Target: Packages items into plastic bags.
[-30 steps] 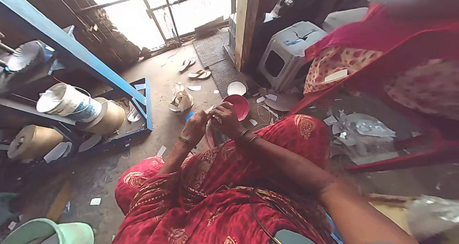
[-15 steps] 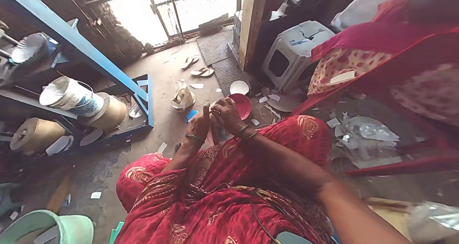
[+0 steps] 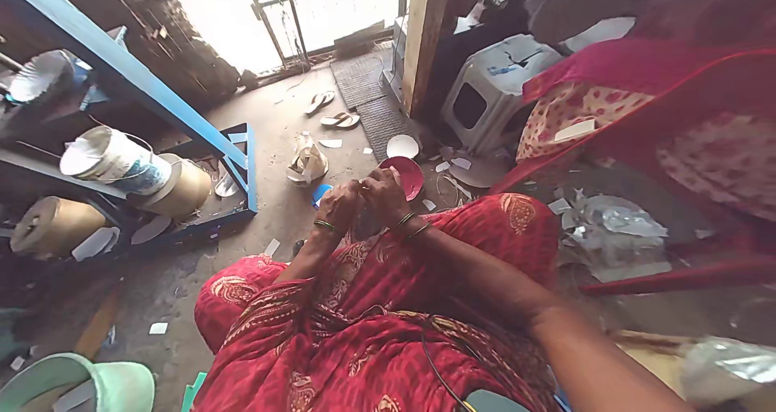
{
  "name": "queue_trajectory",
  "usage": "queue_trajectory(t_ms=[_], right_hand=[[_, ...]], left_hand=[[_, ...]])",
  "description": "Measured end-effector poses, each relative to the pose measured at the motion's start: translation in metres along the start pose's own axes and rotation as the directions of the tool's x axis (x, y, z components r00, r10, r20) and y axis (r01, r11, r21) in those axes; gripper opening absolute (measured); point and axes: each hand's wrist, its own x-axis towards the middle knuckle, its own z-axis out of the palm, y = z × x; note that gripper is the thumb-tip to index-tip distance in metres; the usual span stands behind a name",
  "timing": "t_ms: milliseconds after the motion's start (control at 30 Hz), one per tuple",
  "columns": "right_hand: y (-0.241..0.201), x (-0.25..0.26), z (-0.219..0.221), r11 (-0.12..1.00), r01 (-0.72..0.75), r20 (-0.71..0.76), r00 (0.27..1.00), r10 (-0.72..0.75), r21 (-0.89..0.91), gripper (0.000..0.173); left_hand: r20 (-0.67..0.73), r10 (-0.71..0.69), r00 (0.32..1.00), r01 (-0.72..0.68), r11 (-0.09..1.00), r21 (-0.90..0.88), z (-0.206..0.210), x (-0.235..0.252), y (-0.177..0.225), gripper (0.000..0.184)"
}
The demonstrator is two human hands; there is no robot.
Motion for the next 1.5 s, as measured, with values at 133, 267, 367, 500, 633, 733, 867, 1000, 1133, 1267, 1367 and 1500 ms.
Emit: queue_trajectory(t_ms=[133, 267, 367, 500, 633, 733, 867, 1000, 1133, 1267, 1367, 1500], right_hand=[[0.001, -0.003, -0.002, 0.999, 0.032, 0.024, 0.999, -0.031, -0.041, 0.033], [0.003, -0.006, 0.0, 0.998, 0.035, 0.029, 0.999, -0.036, 0.057, 0.023], [0.0, -0.001, -0.007, 0.989, 0.073, -0.03, 0.997, -0.07, 0.127, 0.021], [0.006, 0.006, -0.011, 0.94, 0.046, -0.056, 0.998, -0.029, 0.339, 0.021], [0.0, 0.002, -0.028, 0.945, 0.125, -0.103, 0.99, -0.098, 0.303, 0.023], [0.004, 0.006, -0.03, 0.951, 0.129, -0.079, 0.991, -0.111, 0.281, 0.025], [-0.004, -0.002, -0.025, 0.978, 0.091, 0.033, 0.995, -0.099, 0.186, 0.016], [-0.003, -0.001, -0.027, 0.99, 0.051, 0.068, 0.996, -0.061, 0.133, 0.02], [-0.007, 0.004, -0.028, 0.956, 0.24, -0.13, 0.967, -0.22, 0.166, 0.037], [-0.015, 0.005, -0.027, 0.926, 0.37, -0.196, 0.916, -0.35, 0.077, 0.024], [-0.011, 0.003, -0.029, 0.94, 0.333, -0.169, 0.933, -0.317, 0.073, 0.015], [-0.007, 0.003, -0.033, 0.95, 0.29, -0.093, 0.956, -0.28, 0.118, 0.01]], left_hand=[[0.309, -0.145, 0.94, 0.227, 0.941, -0.25, -0.011, 0.005, -0.015, 0.026], [0.536, -0.035, 0.843, 0.519, 0.314, -0.795, 0.012, 0.007, -0.054, 0.017], [0.566, -0.015, 0.824, 0.539, -0.287, -0.792, 0.001, 0.002, -0.045, 0.016], [0.466, -0.071, 0.882, 0.384, -0.465, -0.798, -0.015, -0.002, -0.029, 0.016], [0.408, -0.179, 0.895, 0.292, -0.457, -0.84, -0.014, -0.001, -0.024, 0.014], [0.441, -0.215, 0.872, 0.313, -0.447, -0.838, -0.009, 0.001, -0.031, 0.012], [0.539, -0.104, 0.836, 0.476, -0.351, -0.806, -0.011, 0.0, -0.032, 0.016], [0.537, -0.027, 0.843, 0.51, -0.275, -0.815, -0.011, -0.003, -0.04, 0.017], [0.402, -0.079, 0.912, 0.367, -0.279, -0.887, -0.01, -0.001, -0.04, 0.018], [0.432, -0.124, 0.893, 0.397, -0.234, -0.888, -0.012, 0.0, -0.036, 0.017], [0.506, -0.148, 0.85, 0.47, -0.224, -0.854, -0.008, -0.002, -0.027, 0.016], [0.545, -0.165, 0.822, 0.494, -0.268, -0.827, -0.006, -0.004, -0.018, 0.016]])
